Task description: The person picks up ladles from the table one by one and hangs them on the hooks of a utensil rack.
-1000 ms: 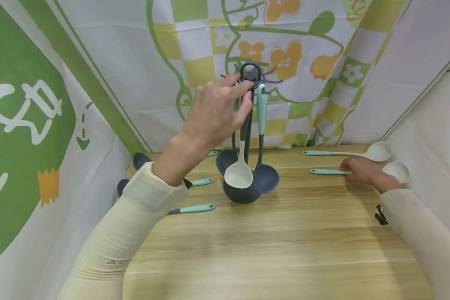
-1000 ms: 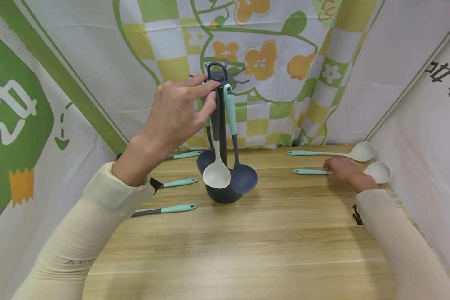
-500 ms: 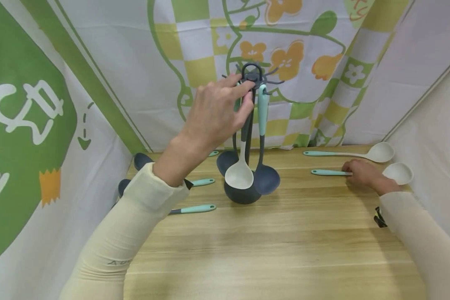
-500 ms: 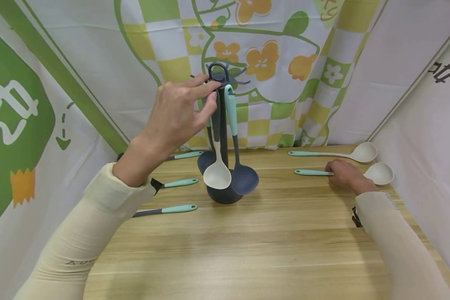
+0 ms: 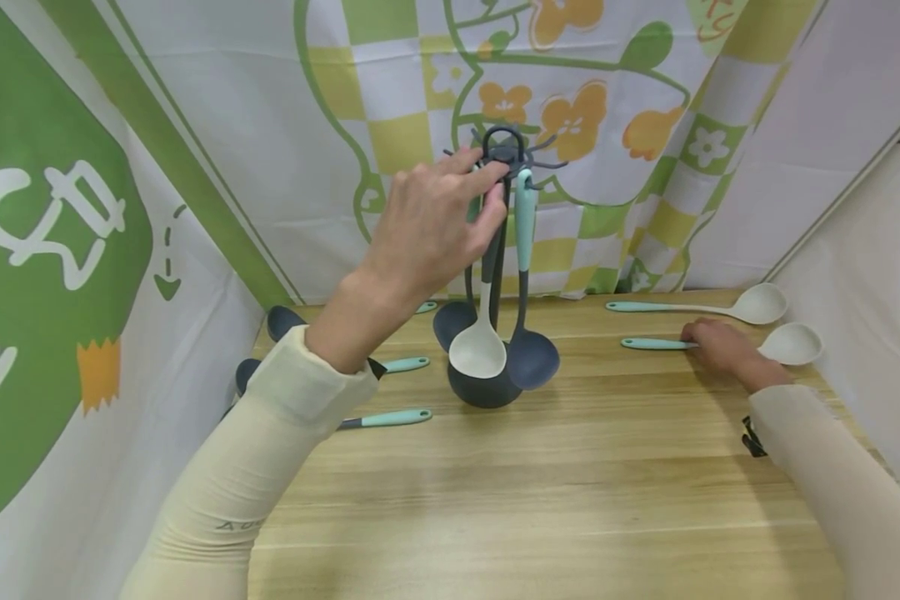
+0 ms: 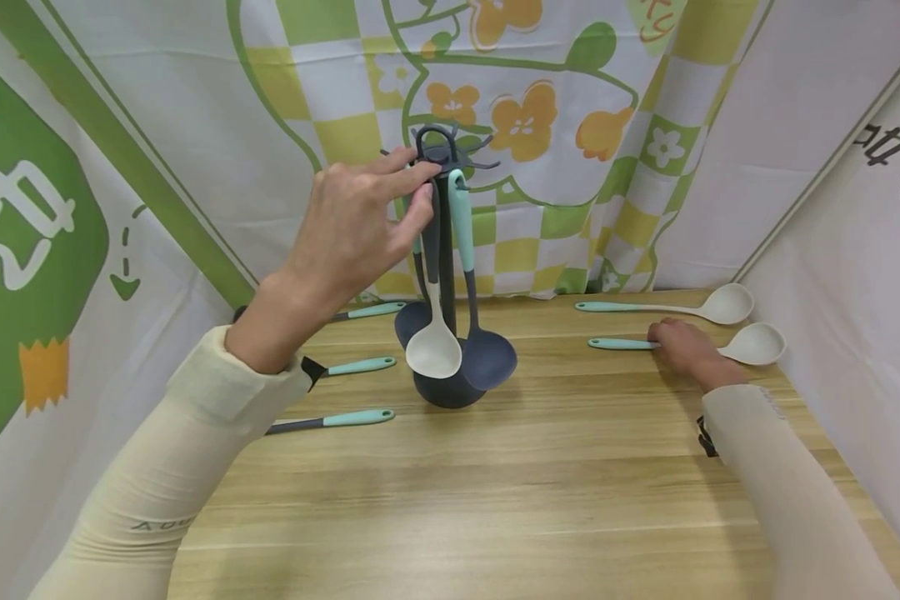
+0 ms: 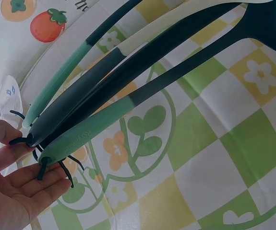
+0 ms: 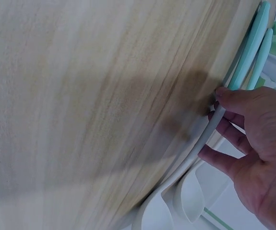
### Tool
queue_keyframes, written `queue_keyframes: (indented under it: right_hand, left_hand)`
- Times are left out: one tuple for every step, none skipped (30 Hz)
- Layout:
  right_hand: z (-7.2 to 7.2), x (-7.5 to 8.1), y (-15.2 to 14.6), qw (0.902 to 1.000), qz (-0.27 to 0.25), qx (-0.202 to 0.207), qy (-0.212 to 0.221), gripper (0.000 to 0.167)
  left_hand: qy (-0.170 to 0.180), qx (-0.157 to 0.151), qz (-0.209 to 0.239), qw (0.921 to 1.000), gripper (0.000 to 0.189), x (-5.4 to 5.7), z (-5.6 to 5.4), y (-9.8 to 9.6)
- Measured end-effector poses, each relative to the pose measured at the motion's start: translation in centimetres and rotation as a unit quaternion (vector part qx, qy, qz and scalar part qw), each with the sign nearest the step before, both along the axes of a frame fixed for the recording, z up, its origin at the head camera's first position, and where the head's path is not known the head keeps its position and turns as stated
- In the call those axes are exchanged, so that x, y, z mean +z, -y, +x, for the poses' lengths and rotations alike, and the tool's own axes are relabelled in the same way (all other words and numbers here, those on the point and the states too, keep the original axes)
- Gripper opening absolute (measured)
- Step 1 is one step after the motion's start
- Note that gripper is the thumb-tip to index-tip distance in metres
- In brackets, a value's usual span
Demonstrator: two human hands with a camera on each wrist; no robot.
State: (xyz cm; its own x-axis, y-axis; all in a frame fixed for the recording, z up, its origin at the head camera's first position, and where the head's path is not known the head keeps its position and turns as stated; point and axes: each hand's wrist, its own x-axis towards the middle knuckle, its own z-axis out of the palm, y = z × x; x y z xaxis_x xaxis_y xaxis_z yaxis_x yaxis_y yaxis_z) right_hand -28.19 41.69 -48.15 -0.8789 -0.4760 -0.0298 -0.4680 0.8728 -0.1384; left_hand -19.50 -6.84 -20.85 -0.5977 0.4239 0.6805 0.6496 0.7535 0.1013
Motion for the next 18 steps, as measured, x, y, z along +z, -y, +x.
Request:
queue_keyframes:
  right_hand:
    - [0.05,-0.03,-0.01,1.0000,-0.002,0.003,-0.005,0.011]
    - [0.07,-0.11,-0.04,0.9999,-0.004,0.005,-0.008,0.010]
    - [0.05,-0.21,-0.11,0.9999,-0.005,0.007,-0.010,0.009]
    - [-0.02,-0.36,-0.18,0.9999,-0.007,0.009,-0.012,0.009]
    - [-0.05,-0.41,-0.21,0.9999,-0.008,0.010,-0.012,0.008]
    - [-0.07,-0.44,-0.24,0.9999,-0.008,0.008,-0.009,0.008]
    - [-0.08,-0.46,-0.24,0.9999,-0.008,0.006,-0.007,0.009]
    - [-0.11,-0.51,-0.25,0.9999,-0.008,0.006,-0.007,0.009]
    - [-0.13,-0.53,-0.26,0.9999,-0.009,0.005,-0.006,0.010]
    - [-0.13,-0.53,-0.23,0.9999,-0.010,0.005,-0.006,0.010]
    - [-0.13,-0.50,-0.20,0.9999,-0.010,0.006,-0.008,0.011]
    - [-0.13,-0.49,-0.18,0.9999,-0.010,0.008,-0.010,0.012]
    - [-0.11,-0.50,-0.17,0.9998,-0.010,0.009,-0.013,0.013]
    - [-0.08,-0.47,-0.16,0.9998,-0.009,0.011,-0.014,0.014]
    - [-0.06,-0.43,-0.14,0.9998,-0.009,0.011,-0.016,0.014]
    - [-0.03,-0.36,-0.11,0.9998,-0.006,0.012,-0.017,0.015]
    - [-0.02,-0.28,-0.09,0.9998,-0.005,0.011,-0.018,0.015]
    - [0.00,-0.19,-0.07,0.9998,-0.003,0.008,-0.017,0.015]
  left_hand:
    - [0.001,0.001,0.000,1.0000,0.032,0.02,0.01,-0.02]
    - [0.003,0.002,0.000,1.0000,0.032,0.04,0.02,-0.04]
    - [0.004,0.004,0.000,1.0000,0.032,0.04,0.01,-0.05]
    - [0.005,0.005,0.001,1.0000,0.032,0.05,0.03,-0.04]
    - [0.007,0.007,0.000,1.0000,0.032,0.07,0.03,-0.04]
    - [0.008,0.009,0.000,0.9999,0.032,0.08,0.02,-0.05]
    - [0.009,0.010,0.000,0.9999,0.032,0.08,0.03,-0.05]
    - [0.010,0.012,-0.001,0.9999,0.032,0.08,0.03,-0.04]
    - [0.012,0.012,-0.001,0.9998,0.032,0.08,0.04,-0.05]
    - [0.013,0.013,-0.003,0.9998,0.032,0.10,0.06,-0.05]
    - [0.014,0.015,-0.005,0.9998,0.032,0.11,0.07,-0.06]
    - [0.015,0.016,-0.005,0.9997,0.032,0.11,0.09,-0.05]
    - [0.016,0.015,-0.005,0.9997,0.032,0.11,0.11,-0.06]
    - [0.016,0.015,-0.005,0.9998,0.032,0.11,0.11,-0.08]
    - [0.015,0.014,-0.005,0.9998,0.032,0.10,0.11,-0.09]
    - [0.014,0.013,-0.004,0.9998,0.032,0.10,0.12,-0.09]
    - [0.013,0.013,-0.004,0.9998,0.032,0.08,0.12,-0.08]
    - [0.011,0.011,-0.002,0.9999,0.032,0.06,0.14,-0.05]
